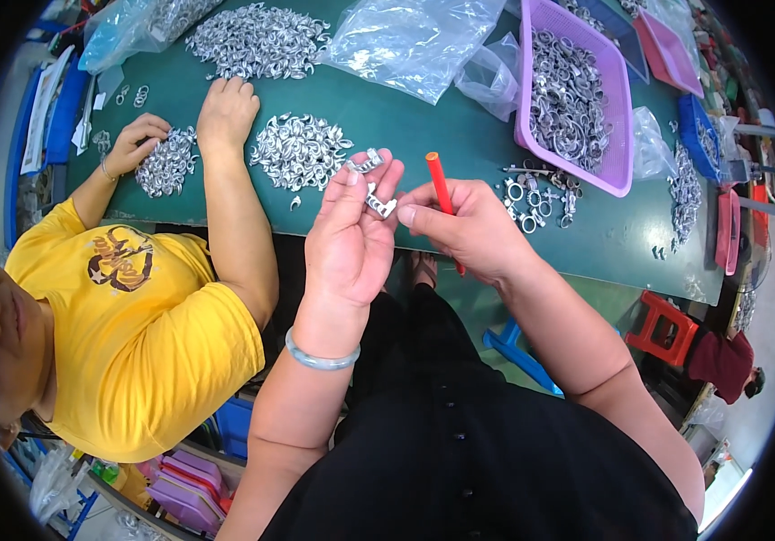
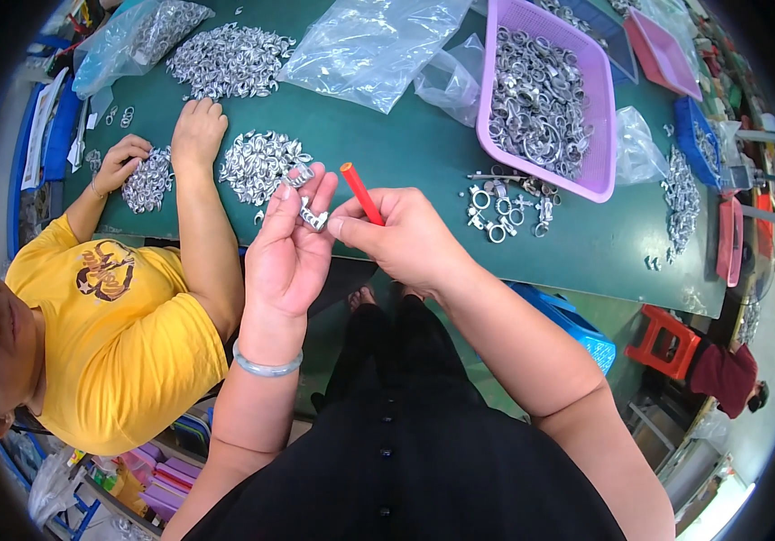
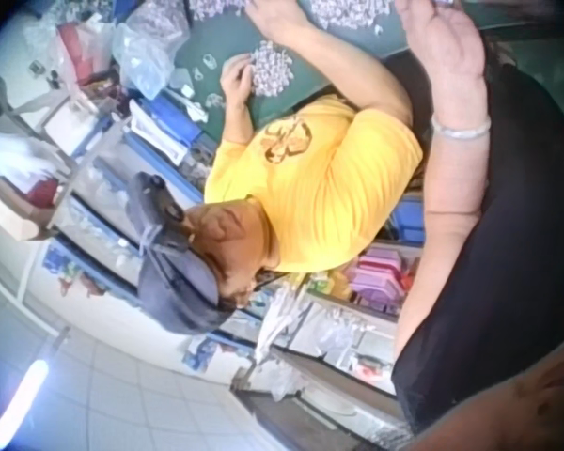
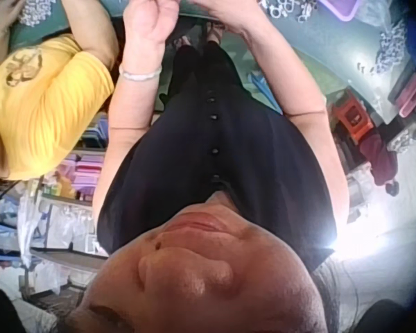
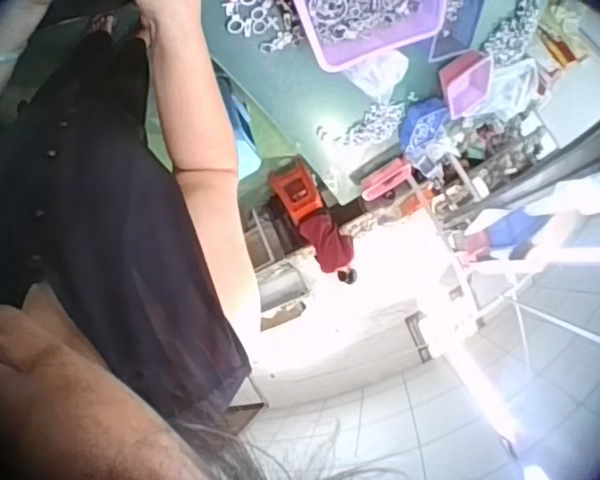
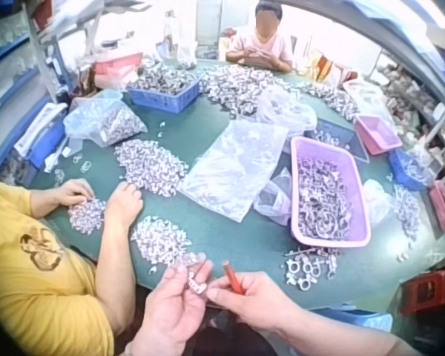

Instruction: The person removes metal components from a plastic bag onto a table, handles them individually, and marks some with a red pencil.

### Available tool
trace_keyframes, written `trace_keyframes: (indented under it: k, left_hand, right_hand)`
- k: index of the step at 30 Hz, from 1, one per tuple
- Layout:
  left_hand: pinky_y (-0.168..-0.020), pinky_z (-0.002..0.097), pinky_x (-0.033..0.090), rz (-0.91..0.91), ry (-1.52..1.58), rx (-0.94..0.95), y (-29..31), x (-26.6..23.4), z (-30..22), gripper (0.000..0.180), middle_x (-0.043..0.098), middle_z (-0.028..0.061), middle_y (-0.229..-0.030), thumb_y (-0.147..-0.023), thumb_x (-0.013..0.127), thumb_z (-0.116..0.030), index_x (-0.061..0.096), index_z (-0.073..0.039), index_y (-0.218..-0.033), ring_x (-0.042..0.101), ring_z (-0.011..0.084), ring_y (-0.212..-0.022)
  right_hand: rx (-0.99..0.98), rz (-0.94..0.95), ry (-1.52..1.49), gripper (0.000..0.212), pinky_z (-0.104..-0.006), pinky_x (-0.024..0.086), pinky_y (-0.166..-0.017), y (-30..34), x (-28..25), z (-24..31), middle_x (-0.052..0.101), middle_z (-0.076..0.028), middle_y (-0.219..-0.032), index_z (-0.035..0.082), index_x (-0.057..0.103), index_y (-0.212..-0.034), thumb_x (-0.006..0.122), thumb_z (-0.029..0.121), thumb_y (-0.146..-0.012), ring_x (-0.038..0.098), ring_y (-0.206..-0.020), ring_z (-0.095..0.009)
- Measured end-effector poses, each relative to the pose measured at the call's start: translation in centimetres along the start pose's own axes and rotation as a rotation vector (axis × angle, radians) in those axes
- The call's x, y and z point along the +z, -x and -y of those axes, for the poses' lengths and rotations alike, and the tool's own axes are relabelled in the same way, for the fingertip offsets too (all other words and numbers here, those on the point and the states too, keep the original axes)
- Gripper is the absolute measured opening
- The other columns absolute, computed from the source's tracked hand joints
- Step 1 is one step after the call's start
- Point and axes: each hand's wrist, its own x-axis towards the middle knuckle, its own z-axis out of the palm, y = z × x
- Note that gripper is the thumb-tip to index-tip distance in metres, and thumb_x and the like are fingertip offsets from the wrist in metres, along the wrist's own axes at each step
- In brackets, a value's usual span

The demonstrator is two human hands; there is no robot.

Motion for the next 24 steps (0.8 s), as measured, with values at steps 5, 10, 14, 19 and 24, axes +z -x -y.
trace_keyframes:
  k: [5,10,14,19,24]
  left_hand:
    - [-0.092,0.0382,0.038,0.025,-0.045,0.075,-0.1,0.4,0.1,0.02,0.05,0.0156,-0.112,-0.089,0.042,-0.01,0.044,-0.001,-0.107,0.047,0.0266,-0.107]
    - [-0.09,0.0383,0.04,0.011,-0.121,0.134,-1.0,-1.0,-2.1,0.021,0.051,0.0161,-0.11,-0.083,0.045,-0.009,0.046,-0.002,-0.103,0.049,0.0272,-0.103]
    - [-0.076,0.0342,0.047,0.076,-0.113,-0.006,-0.3,-2.6,-2.1,0.019,0.056,0.0126,-0.095,-0.081,0.048,-0.007,0.047,-0.002,-0.099,0.056,0.0227,-0.085]
    - [-0.064,0.0269,0.049,0.044,-0.214,-0.04,-0.2,-1.2,-2.0,0.013,0.06,0.0092,-0.082,-0.081,0.053,-0.005,0.053,0.0,-0.093,0.059,0.0171,-0.071]
    - [-0.06,0.025,0.049,0.012,-0.228,-0.016,0.3,-1.4,-1.5,0.013,0.061,0.0087,-0.08,-0.08,0.056,-0.003,0.054,0.002,-0.092,0.06,0.0158,-0.068]
  right_hand:
    - [0.046,0.006,-0.078,0.011,-0.0168,0.028,-0.042,-1.0,0.3,-0.1,0.053,0.0,-0.063,0.0,0.06,-0.081,0.061,0.011,-0.077,0.038,-0.046,-0.002]
    - [0.074,0.018,-0.146,0.01,-0.0167,0.029,-0.042,-2.3,-0.3,1.3,0.053,-0.001,-0.063,0.0,0.059,-0.079,0.061,0.01,-0.076,0.039,-0.047,-0.003]
    - [0.046,0.029,-0.068,0.009,-0.0166,0.03,-0.043,-2.1,-0.3,1.6,0.052,-0.001,-0.063,0.0,0.059,-0.079,0.06,0.009,-0.076,0.04,-0.047,-0.003]
    - [-0.02,0.034,-0.018,0.01,-0.0211,0.038,-0.053,-3.1,0.3,2.7,0.054,-0.001,-0.066,-0.001,0.058,-0.075,0.059,0.009,-0.074,0.048,-0.058,-0.007]
    - [-0.073,-0.01,0.054,0.008,-0.0191,0.033,-0.048,-2.5,1.1,1.9,0.053,0.0,-0.064,0.0,0.059,-0.077,0.058,0.009,-0.077,0.044,-0.055,-0.004]
